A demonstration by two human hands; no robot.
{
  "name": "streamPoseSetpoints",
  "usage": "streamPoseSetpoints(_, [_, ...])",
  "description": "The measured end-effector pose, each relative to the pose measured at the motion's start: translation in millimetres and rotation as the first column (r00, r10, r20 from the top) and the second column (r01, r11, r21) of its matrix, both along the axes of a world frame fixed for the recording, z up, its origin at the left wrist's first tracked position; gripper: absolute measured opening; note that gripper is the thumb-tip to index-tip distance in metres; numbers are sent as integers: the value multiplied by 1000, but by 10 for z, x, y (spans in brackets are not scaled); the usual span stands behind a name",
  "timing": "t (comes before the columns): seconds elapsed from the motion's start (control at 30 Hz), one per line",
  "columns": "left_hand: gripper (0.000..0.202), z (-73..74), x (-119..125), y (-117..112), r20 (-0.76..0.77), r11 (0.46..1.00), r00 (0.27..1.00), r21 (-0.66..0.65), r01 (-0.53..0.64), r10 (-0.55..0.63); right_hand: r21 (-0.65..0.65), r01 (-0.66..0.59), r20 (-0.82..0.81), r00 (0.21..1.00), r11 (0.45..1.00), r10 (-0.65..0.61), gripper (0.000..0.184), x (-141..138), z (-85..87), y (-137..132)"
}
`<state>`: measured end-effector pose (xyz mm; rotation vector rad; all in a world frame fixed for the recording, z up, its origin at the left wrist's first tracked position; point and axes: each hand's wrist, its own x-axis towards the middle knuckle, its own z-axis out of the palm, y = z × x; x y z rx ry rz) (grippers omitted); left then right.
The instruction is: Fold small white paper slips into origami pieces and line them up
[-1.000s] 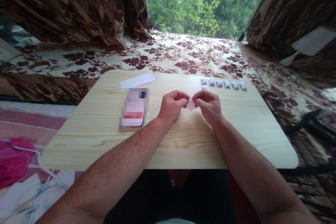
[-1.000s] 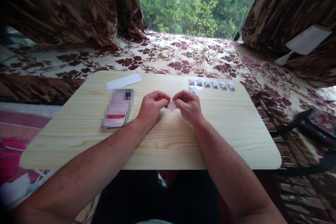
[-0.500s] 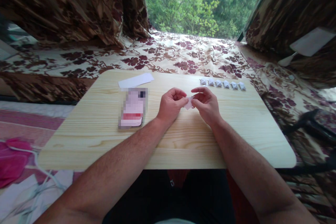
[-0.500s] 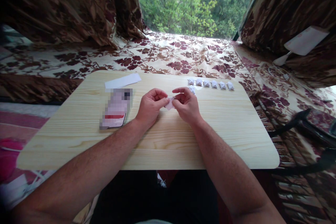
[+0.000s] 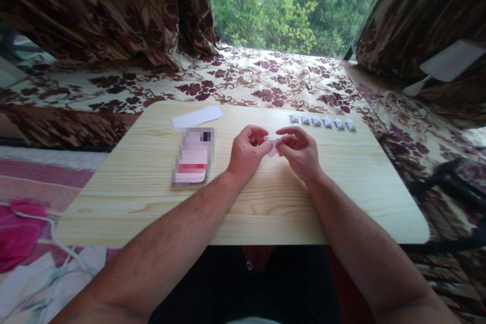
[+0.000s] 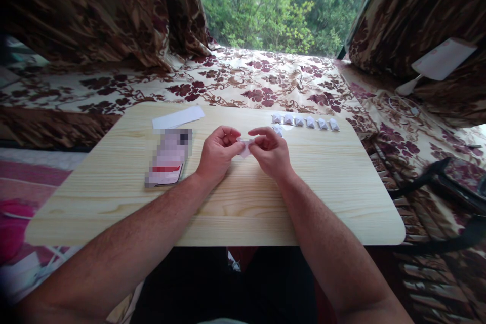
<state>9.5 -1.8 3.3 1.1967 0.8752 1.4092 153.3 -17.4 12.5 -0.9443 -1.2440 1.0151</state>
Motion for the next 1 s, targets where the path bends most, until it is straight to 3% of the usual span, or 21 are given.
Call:
streamPoseSetpoints(0.13, [27,4,1,-1,-8,1000,1000,-19,-1,1,74,-1,7,1000,997,1,10,-10,-37,-3])
streamPoseSetpoints(1.0, [25,5,2,-13,-22,1000,1000,-30,1,-2,63,35,21,999,997,-37,4,6,-70,10])
